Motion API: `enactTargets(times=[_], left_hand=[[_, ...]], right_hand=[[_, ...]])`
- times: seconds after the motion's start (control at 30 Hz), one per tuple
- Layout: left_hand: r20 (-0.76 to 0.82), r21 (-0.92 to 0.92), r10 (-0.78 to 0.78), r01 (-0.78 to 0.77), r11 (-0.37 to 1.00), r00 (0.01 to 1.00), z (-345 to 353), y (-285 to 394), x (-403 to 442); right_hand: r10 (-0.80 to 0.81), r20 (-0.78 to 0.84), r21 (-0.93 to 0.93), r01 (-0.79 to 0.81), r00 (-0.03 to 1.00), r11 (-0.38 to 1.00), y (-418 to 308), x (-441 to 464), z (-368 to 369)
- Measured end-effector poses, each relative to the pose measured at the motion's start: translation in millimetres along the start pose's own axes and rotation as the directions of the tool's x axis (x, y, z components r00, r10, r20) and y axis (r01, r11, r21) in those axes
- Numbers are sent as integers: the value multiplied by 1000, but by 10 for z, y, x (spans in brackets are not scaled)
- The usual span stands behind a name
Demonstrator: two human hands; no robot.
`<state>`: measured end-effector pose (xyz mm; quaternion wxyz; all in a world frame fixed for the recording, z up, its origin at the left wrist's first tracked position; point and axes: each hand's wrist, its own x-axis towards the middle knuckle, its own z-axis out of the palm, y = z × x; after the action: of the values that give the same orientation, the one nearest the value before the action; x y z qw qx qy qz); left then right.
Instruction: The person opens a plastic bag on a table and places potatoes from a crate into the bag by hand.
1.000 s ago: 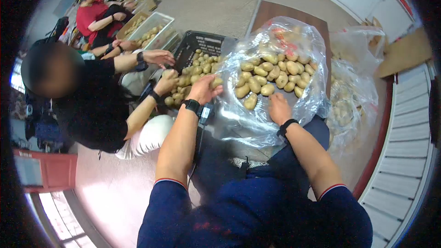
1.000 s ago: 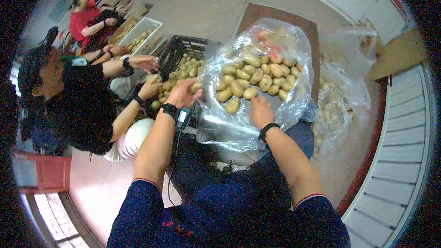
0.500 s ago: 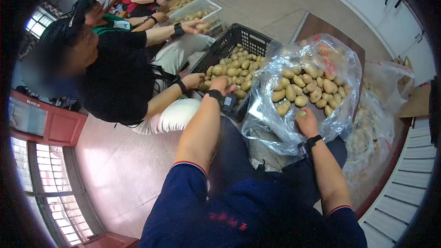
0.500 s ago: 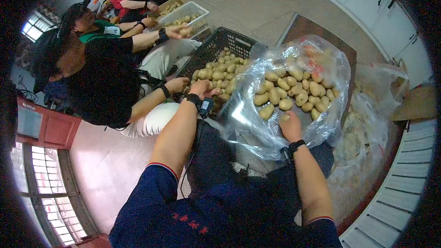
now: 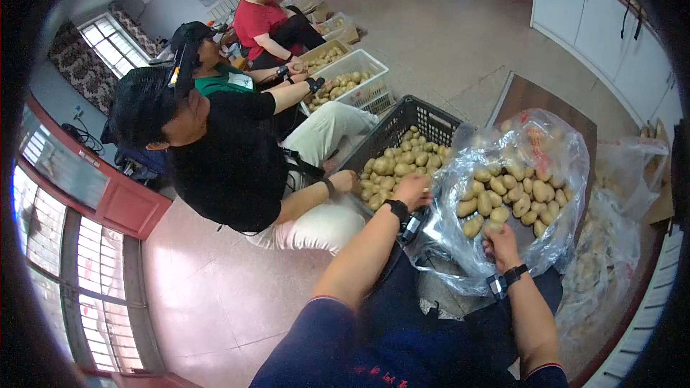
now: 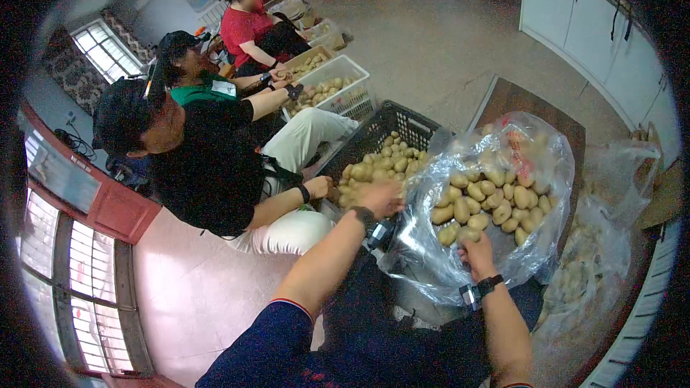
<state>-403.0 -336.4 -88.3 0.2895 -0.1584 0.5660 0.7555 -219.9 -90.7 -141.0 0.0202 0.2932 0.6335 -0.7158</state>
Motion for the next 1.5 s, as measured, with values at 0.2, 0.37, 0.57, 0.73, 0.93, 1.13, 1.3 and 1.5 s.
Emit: enactTargets(times=[0.2,0.37,0.57,0.73,0.93,1.13,1.3,1.5], left_hand=[[320,226,-41,-34,974,947,307,-150,-11],[437,333,-121,-35,942,891,528,-84,-204],[518,292,-276,135,947,810,448,-44,-201],[436,246,-243,144,958,867,272,-57,8],[124,130,-105,89,987,987,12,-38,216],[36,120,-103,98,988,994,-405,-73,525],[296,952,350,-304,-32,889,-1037,-296,982],[451,874,306,-346,-340,838,-929,-6,682]], right_hand=[[67,135,120,-84,989,989,-356,-72,324],[-40,293,-31,51,955,998,-760,-13,665],[-317,182,-415,365,931,834,-576,332,789],[-518,175,-564,516,837,644,-725,22,722],[-611,293,-827,516,736,225,-442,133,483],[-548,387,-845,524,742,112,-347,108,426],[-543,420,-864,503,727,5,-325,77,422],[-573,400,-883,468,716,-31,-259,256,427]])
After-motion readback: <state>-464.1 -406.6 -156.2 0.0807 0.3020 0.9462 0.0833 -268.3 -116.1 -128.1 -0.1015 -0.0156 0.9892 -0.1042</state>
